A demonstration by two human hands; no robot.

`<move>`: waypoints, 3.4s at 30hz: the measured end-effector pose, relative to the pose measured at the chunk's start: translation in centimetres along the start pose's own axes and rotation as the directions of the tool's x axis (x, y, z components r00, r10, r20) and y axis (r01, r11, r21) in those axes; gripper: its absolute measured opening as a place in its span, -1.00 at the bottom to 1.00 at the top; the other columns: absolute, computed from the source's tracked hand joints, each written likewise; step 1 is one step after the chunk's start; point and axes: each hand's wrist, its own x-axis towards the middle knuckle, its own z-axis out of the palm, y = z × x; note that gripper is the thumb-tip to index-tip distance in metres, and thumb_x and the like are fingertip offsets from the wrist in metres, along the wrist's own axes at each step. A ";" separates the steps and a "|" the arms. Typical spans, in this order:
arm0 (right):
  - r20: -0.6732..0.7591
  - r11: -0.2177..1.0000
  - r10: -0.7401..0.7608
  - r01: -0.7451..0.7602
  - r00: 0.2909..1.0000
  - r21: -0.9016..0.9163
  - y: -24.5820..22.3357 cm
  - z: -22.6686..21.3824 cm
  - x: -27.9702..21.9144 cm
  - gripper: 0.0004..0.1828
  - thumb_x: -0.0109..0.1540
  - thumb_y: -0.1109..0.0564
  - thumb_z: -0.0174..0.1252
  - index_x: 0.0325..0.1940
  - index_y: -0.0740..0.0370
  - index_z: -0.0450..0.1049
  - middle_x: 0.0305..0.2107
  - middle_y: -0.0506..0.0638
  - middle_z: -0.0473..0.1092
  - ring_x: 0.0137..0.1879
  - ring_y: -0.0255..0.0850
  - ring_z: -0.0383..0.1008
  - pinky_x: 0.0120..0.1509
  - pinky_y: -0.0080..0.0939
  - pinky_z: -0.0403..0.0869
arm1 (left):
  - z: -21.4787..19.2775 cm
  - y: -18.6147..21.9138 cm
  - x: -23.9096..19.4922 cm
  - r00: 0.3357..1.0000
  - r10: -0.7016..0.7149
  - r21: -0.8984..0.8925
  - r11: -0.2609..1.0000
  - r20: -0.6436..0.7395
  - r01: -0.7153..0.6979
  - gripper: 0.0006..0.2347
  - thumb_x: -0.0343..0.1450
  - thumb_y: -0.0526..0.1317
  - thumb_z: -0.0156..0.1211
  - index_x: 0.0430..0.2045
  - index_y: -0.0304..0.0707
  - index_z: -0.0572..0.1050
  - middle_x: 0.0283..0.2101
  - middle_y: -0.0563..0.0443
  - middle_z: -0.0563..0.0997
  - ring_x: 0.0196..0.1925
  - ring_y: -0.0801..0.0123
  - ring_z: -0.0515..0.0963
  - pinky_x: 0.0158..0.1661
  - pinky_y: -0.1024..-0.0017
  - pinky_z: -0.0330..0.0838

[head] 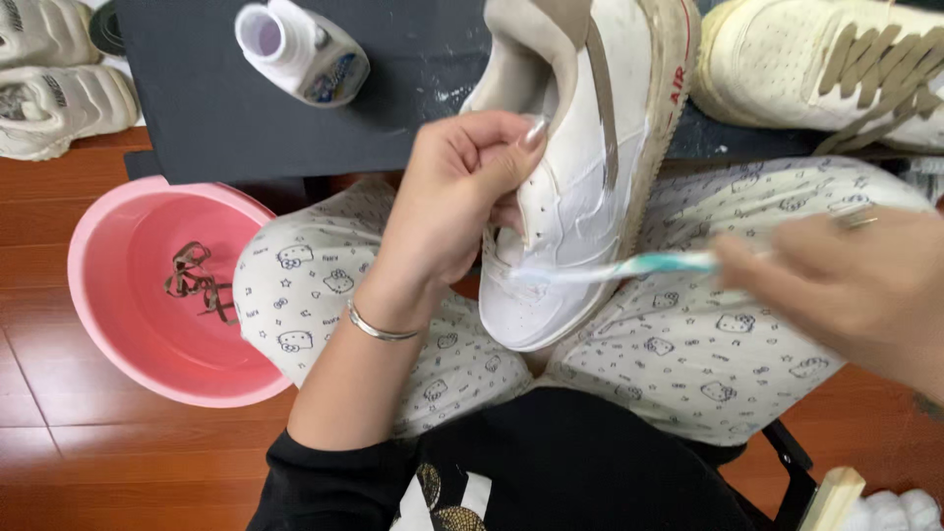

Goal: The person scrubs a white sneaker with a toothbrush and cleaning solution, focusing on the upper, sole, and heel. They apply more solution from a bottle and continue scrubbing different areas of the shoe.

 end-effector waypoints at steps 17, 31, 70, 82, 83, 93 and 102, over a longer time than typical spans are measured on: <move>-0.013 0.994 0.068 -0.069 0.998 -0.080 0.9 2.2 -1.0 -0.73 0.26 -0.09 0.17 -0.13 0.11 0.58 -0.71 -0.13 0.25 -0.75 -0.42 0.07 -0.70 -0.34 0.05 | -0.5 0.2 1.4 0.983 0.139 0.035 0.990 -0.124 -0.135 -0.85 0.56 -0.33 0.16 -0.16 -0.54 0.57 -0.38 0.02 0.65 -0.47 0.60 0.58 -0.49 0.62 0.51; -0.078 0.897 0.421 -0.427 0.904 -0.111 -1.5 3.7 -0.4 -0.74 0.35 -0.08 0.14 -0.12 0.14 0.56 -0.62 -0.14 0.32 -0.67 -0.35 0.13 -0.57 -0.34 0.13 | -0.4 -2.5 5.7 0.863 0.387 0.090 0.921 -0.324 -0.379 -0.81 0.57 -0.27 0.11 -0.14 -0.51 0.56 -0.48 0.07 0.61 -0.55 0.60 0.54 -0.53 0.61 0.47; -0.284 0.750 0.648 -0.528 0.706 0.399 -8.1 9.5 -0.3 -0.79 0.44 0.10 0.13 0.03 0.21 0.62 -0.58 -0.12 0.39 -0.61 -0.42 0.23 -0.60 -0.38 0.19 | 1.1 -3.3 8.0 0.853 0.359 0.013 0.924 -0.379 -0.383 -0.80 0.55 -0.27 0.08 -0.13 -0.53 0.51 -0.41 -0.02 0.65 -0.46 0.56 0.62 -0.44 0.57 0.59; -0.287 0.925 0.379 -0.364 0.880 0.107 0.4 4.8 1.3 -0.79 0.43 0.06 0.05 -0.17 0.19 0.52 -0.66 -0.09 0.26 -0.66 -0.31 0.15 -0.56 -0.29 0.15 | -0.4 0.0 5.9 0.986 0.159 0.209 0.967 -0.051 -0.146 -0.83 0.55 -0.27 0.19 -0.20 -0.49 0.61 -0.46 0.12 0.61 -0.53 0.67 0.49 -0.53 0.65 0.39; -0.263 0.932 0.362 -0.346 0.894 0.110 1.1 5.0 2.0 -0.76 0.45 0.04 0.05 -0.19 0.18 0.51 -0.67 -0.09 0.24 -0.65 -0.31 0.14 -0.55 -0.28 0.15 | -0.5 0.0 6.0 0.988 0.149 0.219 0.966 -0.029 -0.139 -0.83 0.55 -0.28 0.20 -0.21 -0.50 0.62 -0.47 0.14 0.60 -0.53 0.68 0.46 -0.53 0.65 0.35; -0.200 0.921 0.378 -0.346 0.904 0.177 4.5 7.6 3.1 -0.71 0.47 0.08 -0.03 -0.16 0.24 0.56 -0.68 -0.07 0.27 -0.65 -0.33 0.19 -0.59 -0.31 0.20 | -2.1 -1.3 7.4 1.000 0.029 0.361 0.932 0.005 -0.029 -0.81 0.53 -0.28 0.16 -0.23 -0.49 0.65 -0.51 0.15 0.54 -0.60 0.70 0.30 -0.62 0.66 0.16; -0.261 0.864 0.468 -0.375 0.844 0.335 1.8 6.8 4.6 -0.81 0.54 0.12 0.03 -0.01 0.26 0.50 -0.52 -0.03 0.39 -0.50 -0.31 0.36 -0.44 -0.35 0.33 | -2.4 0.3 2.5 0.996 -0.063 -0.088 0.994 0.061 0.068 -0.69 0.64 -0.32 -0.02 0.24 -0.57 0.45 -0.32 0.08 0.54 -0.43 0.73 0.43 -0.47 0.75 0.28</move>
